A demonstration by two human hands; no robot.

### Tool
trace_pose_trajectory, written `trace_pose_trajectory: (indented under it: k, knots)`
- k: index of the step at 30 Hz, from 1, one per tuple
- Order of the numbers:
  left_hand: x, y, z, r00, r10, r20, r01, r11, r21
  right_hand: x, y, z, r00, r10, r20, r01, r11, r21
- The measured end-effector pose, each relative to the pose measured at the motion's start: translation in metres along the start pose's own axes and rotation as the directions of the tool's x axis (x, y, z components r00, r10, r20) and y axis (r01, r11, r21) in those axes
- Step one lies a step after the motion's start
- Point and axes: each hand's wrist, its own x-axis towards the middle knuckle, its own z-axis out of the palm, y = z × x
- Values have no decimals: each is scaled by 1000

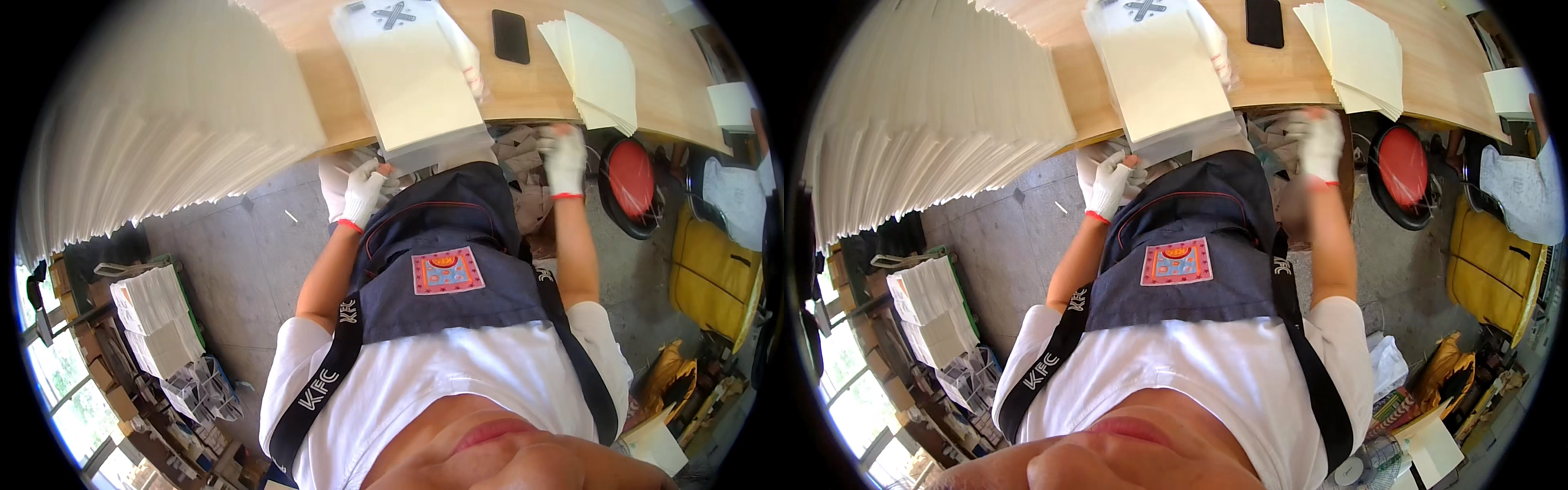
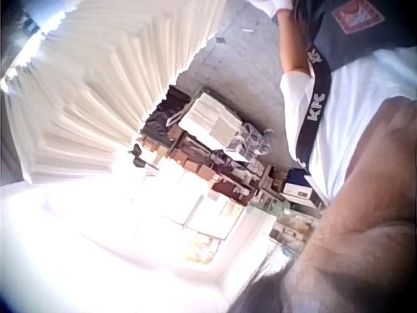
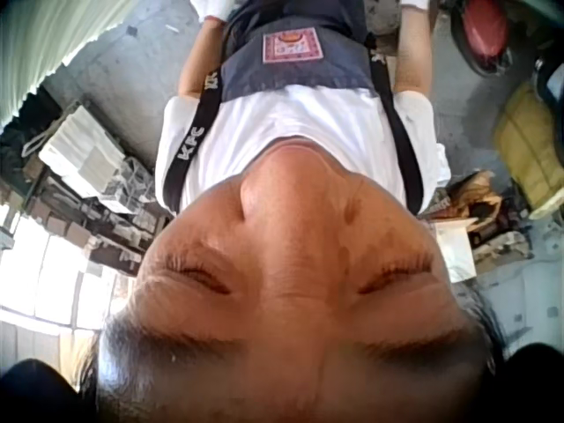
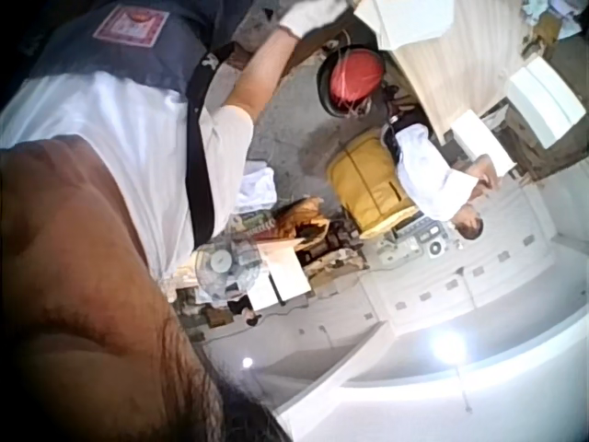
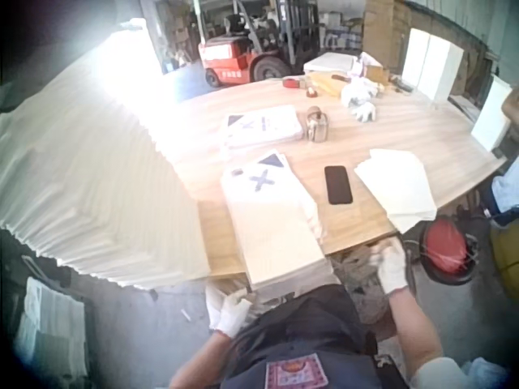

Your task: The person repeatedly picks up a single sheet of paper from a stack on the table and places it onto a separate growing pile. The person wears white gloves and a KFC apron while performing this repetitive stacking task.

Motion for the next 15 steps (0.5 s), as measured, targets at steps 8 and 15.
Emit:
trace_pose_trajectory:
  k: [8, 15]
  knots:
    - [-4, 28, -1, 434, 833, 344, -554, -54, 831, -37, 20, -34, 953, 290, 91, 174, -278, -945]
    - [15, 34, 8, 319, 848, 423, -665, -118, 738, 4, 31, 83, 485, -344, 804, 829, -112, -548]
